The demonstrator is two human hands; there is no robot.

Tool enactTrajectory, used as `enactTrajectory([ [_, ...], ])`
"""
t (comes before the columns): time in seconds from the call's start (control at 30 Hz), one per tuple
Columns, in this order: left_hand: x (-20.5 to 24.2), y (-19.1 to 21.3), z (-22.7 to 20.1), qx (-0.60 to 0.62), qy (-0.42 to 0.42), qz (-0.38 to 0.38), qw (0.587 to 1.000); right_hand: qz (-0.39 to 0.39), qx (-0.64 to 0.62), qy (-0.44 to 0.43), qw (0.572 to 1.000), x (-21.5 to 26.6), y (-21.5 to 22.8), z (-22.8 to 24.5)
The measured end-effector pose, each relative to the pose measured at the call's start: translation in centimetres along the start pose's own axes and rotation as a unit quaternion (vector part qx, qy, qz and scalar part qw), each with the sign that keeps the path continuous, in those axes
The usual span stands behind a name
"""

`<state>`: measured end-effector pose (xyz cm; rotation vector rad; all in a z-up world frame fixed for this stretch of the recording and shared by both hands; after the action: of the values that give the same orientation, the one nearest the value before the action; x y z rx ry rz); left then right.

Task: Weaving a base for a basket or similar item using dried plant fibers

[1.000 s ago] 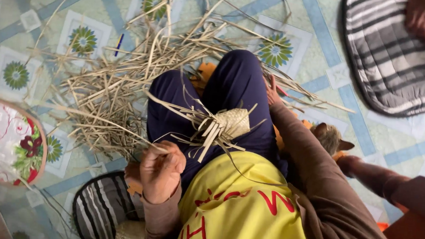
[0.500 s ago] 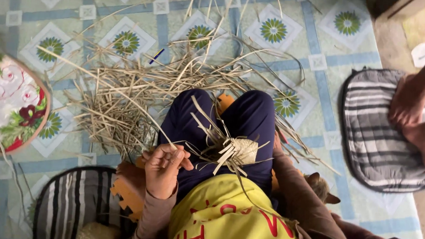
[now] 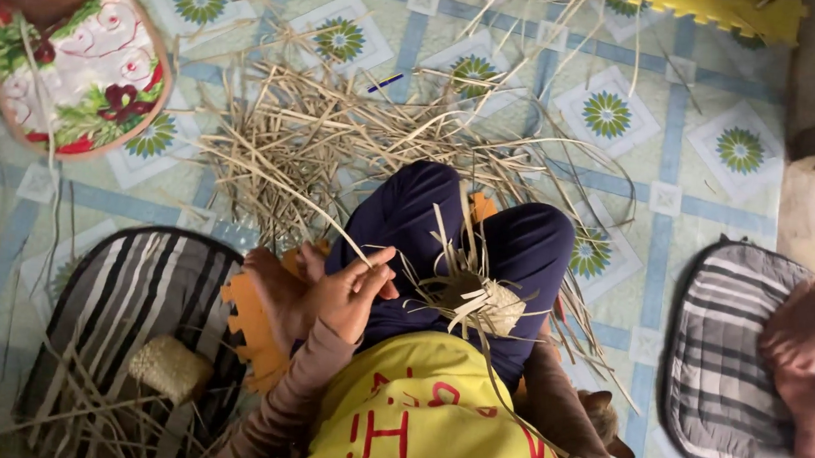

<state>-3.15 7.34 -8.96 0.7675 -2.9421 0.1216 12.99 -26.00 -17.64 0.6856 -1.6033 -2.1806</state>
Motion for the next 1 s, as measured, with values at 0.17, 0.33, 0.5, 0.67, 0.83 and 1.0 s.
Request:
enactTrajectory([
  [0.17, -0.4, -1.3, 2.1, 0.097, -0.044, 0.051, 0.993, 0.007, -0.016, -0.044, 0.999, -1.3, 0.5, -0.3],
  [0.33, 0.0, -1.9, -1.5, 0.135, -0.032, 0.064, 0.988, 0.024, -0.037, -0.079, 0.996, -3.3, -0.5, -0.6],
  [0.5, 0.4, -3.1, -3.8, 0.163, -0.024, 0.076, 0.983, 0.020, -0.061, -0.129, 0.990, -2.8, -1.1, -2.4],
  [0.67, -0.3, -4.0, -5.4, 0.130, -0.077, 0.064, 0.986, 0.021, -0.088, -0.201, 0.975, -0.4, -1.8, -4.6],
  [0.83, -0.5, -6.3, -7.9, 0.106, -0.050, 0.076, 0.990, 0.029, -0.119, -0.297, 0.947, 4.3, -2.5, -6.4],
  [1.0, 0.5, -11.6, -12.0, 0.157, -0.061, 0.191, 0.967, -0.261, -0.120, -0.186, 0.940, 6.7, 0.2, -9.0],
])
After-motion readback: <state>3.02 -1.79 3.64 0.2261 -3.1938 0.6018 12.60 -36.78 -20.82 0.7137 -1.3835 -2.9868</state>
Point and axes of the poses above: each hand's wrist, its own x-axis away from the middle knuckle, its own y-axis out of the back of the hand, z = x × y, the point moved 4 cm from there along -x, towards the middle knuckle, and after that the axes turned 9 degrees about y, right-handed, at the moved point
